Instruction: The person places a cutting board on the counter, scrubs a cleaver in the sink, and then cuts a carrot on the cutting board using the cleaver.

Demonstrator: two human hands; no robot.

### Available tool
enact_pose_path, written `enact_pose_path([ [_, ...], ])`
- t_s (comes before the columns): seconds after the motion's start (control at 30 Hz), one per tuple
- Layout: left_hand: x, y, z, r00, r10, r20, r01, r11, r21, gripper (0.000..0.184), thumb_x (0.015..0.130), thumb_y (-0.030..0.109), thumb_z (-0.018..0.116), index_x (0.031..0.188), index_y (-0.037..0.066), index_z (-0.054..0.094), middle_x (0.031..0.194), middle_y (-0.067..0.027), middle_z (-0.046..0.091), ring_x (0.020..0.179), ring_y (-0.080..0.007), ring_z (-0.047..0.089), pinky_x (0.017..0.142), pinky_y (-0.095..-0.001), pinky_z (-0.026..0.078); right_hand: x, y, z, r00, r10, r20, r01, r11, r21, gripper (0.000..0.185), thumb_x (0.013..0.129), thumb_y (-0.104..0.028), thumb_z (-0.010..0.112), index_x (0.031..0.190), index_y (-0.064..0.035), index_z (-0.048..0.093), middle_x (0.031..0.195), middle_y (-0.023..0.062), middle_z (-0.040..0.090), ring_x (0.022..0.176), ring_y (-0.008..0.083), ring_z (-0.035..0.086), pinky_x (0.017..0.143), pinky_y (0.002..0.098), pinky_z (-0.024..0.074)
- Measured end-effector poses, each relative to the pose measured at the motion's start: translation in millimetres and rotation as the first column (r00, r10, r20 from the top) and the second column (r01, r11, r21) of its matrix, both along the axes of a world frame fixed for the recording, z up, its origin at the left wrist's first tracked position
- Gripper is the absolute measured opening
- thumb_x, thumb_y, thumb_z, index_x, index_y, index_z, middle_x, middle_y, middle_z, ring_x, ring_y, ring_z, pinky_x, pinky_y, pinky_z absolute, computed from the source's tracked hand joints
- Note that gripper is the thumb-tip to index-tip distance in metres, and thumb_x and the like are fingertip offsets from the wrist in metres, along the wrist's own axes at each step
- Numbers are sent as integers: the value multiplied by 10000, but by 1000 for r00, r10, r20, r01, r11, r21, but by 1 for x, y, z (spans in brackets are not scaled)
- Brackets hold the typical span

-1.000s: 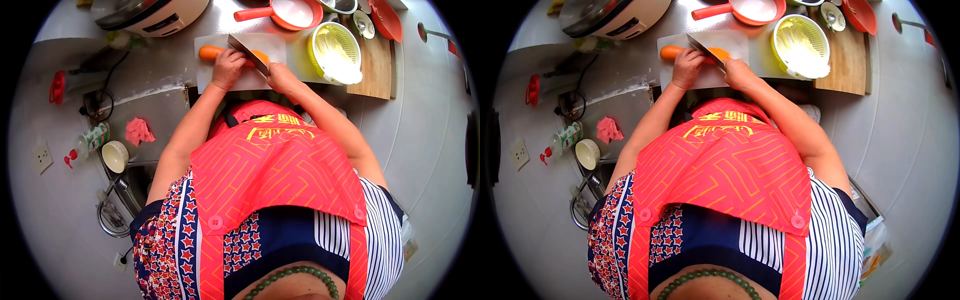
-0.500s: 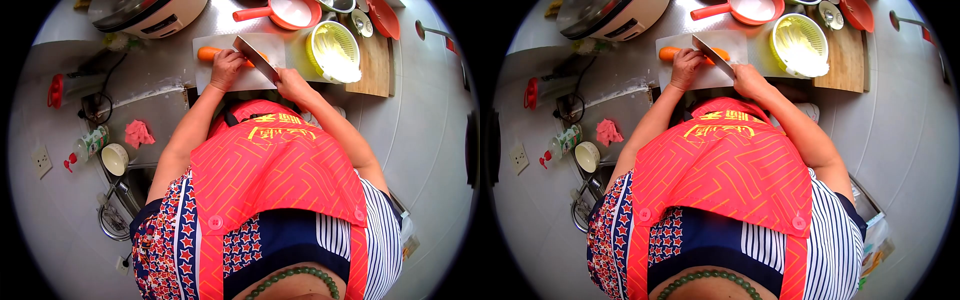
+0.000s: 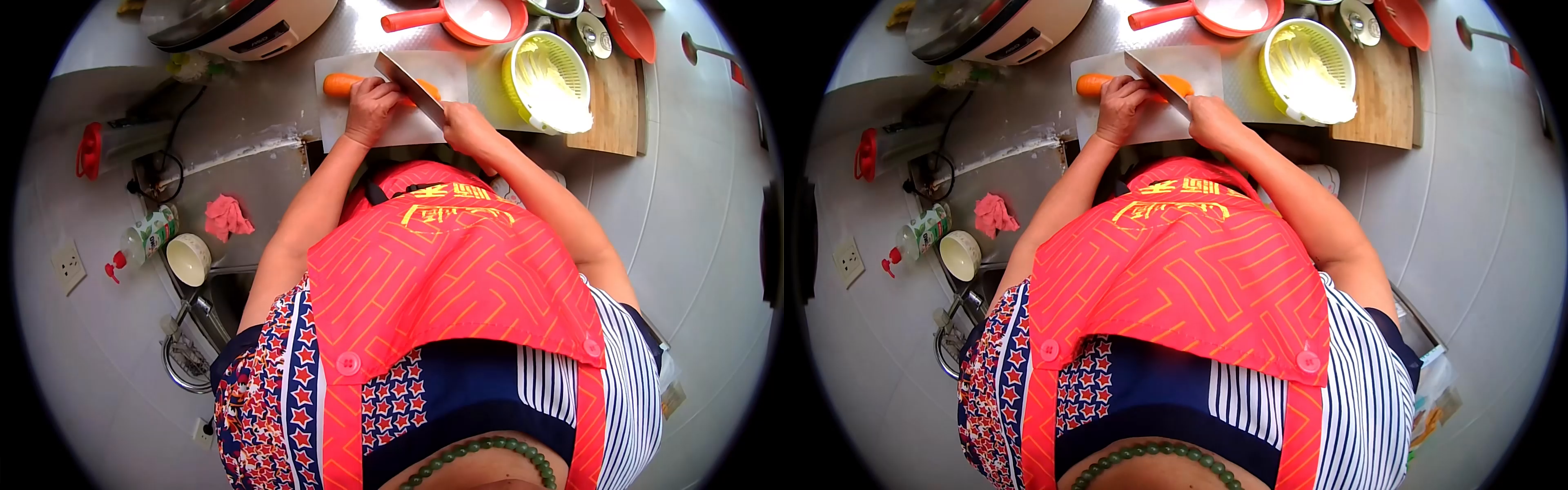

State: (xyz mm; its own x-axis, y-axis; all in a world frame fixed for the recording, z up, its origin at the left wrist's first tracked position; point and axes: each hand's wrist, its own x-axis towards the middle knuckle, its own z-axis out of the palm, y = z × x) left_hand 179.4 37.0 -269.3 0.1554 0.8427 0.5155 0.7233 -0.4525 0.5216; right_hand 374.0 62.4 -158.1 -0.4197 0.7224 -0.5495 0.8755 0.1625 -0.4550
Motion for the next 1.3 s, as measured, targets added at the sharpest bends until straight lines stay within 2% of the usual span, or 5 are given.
enact_pose_path([
  [0.17,-1,0,0,1000,-7,-16,7,1000,-8,129,704,128,651,820,171,689,935,51,682,899,-179,595,830,-355,426,-7,3,-27,999,36,33,-37,999,36,182,736,-15,557,899,27,627,858,292,648,859,440,643,774,504,504],
  [0.47,-4,0,2,1000,-10,-16,10,1000,7,128,713,114,632,824,158,678,963,40,678,919,-198,602,842,-371,439,-10,4,-31,999,-7,31,6,999,34,154,747,-22,566,880,13,636,855,286,652,848,440,647,780,498,508],
  [0.9,-4,-1,3,1000,-19,22,18,999,33,148,687,111,662,827,154,683,953,46,681,897,-177,599,830,-359,445,5,-10,21,993,-36,-113,41,998,38,198,762,10,476,895,24,622,835,307,624,838,482,607,772,536,470],
  [1.0,-4,-1,1,1000,-20,20,20,999,31,156,685,113,665,834,156,689,954,47,679,894,-173,598,825,-357,444,7,-10,18,999,-15,-40,16,1000,15,182,761,10,474,879,26,611,836,304,625,852,480,607,781,533,468],
  [1.3,-3,0,1,1000,-7,-4,7,999,39,166,682,112,662,838,159,694,947,46,675,884,-175,596,818,-355,447,4,-6,14,1000,-24,-6,23,999,-32,181,730,13,504,873,16,615,859,288,638,875,466,614,786,521,474],
])
